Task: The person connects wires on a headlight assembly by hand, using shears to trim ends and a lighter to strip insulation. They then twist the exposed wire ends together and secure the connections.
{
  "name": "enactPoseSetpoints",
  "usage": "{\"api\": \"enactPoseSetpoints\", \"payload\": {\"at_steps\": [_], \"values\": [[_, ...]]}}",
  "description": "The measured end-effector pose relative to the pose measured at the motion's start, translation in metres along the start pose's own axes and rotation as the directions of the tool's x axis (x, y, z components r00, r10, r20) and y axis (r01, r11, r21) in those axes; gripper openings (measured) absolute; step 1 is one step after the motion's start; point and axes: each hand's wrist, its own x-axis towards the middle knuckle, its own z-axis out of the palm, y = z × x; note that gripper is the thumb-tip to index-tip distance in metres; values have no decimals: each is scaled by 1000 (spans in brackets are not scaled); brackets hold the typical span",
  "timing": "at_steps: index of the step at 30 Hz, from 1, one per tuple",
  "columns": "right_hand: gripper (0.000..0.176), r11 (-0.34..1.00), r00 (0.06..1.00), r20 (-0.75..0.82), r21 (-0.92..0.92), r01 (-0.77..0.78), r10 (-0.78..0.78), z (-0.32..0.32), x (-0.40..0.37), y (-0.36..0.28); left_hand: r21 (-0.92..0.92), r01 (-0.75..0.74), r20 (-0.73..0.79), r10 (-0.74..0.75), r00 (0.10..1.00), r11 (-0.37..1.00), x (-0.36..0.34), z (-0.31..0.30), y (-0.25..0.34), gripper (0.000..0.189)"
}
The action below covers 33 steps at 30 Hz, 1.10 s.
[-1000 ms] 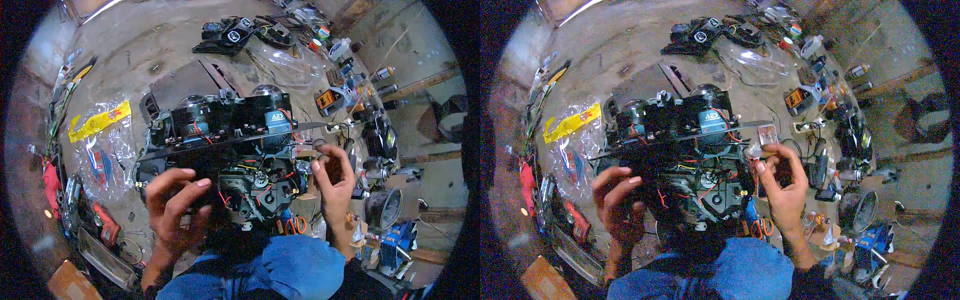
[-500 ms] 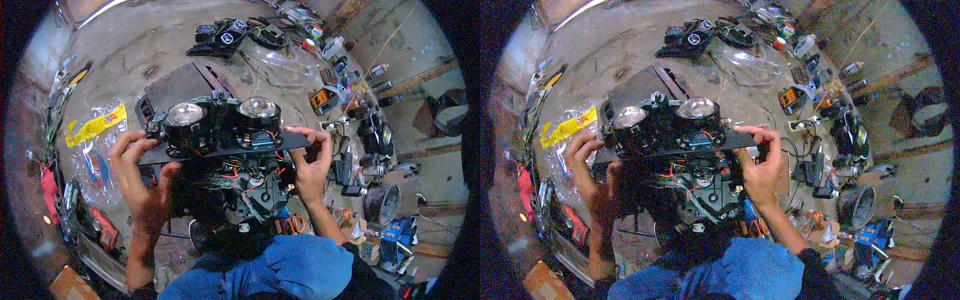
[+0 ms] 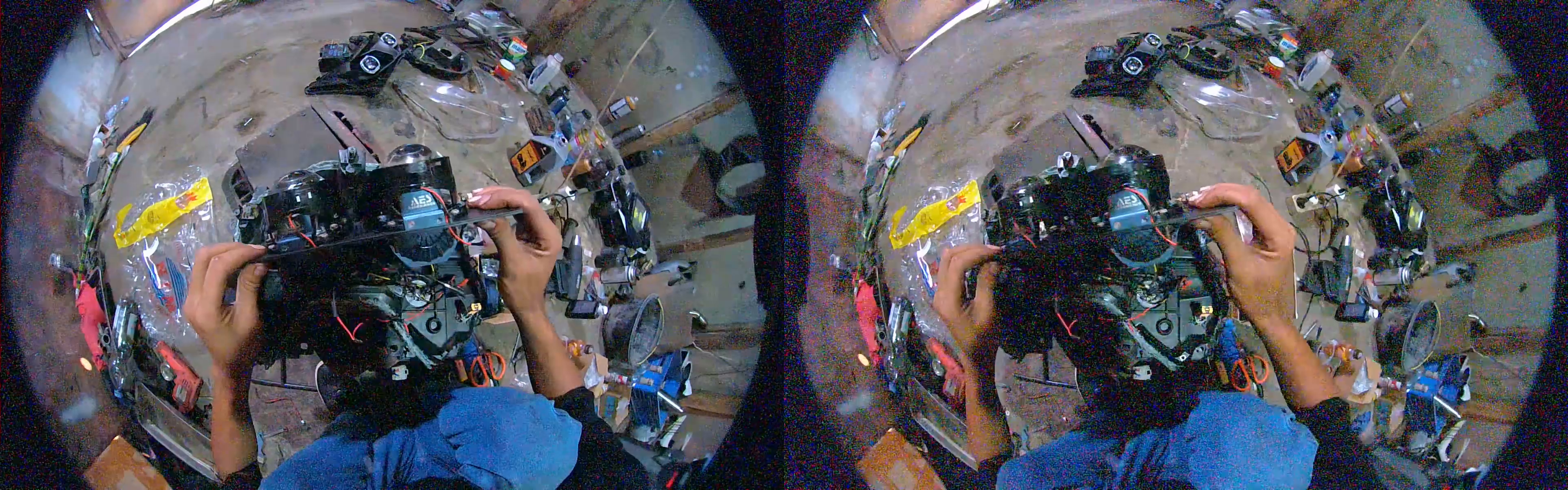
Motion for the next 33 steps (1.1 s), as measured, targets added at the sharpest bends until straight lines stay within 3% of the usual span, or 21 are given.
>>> {"api": "enactPoseSetpoints", "payload": {"at_steps": [5,10,14,29,32,33], "values": [[22,960,961,11,-49,277,-276,-2,9,0,-26,-9,9,9,1000,1000,-5,-2,-10,12],[21,939,938,44,37,342,-344,4,13,-12,-40,31,-12,-31,999,999,-5,-1,-11,8],[22,928,925,73,57,369,-372,7,19,-19,-189,101,-48,-112,993,977,-6,0,-16,9],[15,969,975,-31,110,223,-221,8,10,-2,-65,49,-41,-51,998,997,13,-6,3,7],[21,978,993,-109,198,65,-43,15,7,-8,-132,58,-100,-71,992,990,18,-3,3,6],[21,990,991,-131,136,22,-4,13,5,-5,-143,72,-106,-88,990,987,20,-3,3,7]]}}
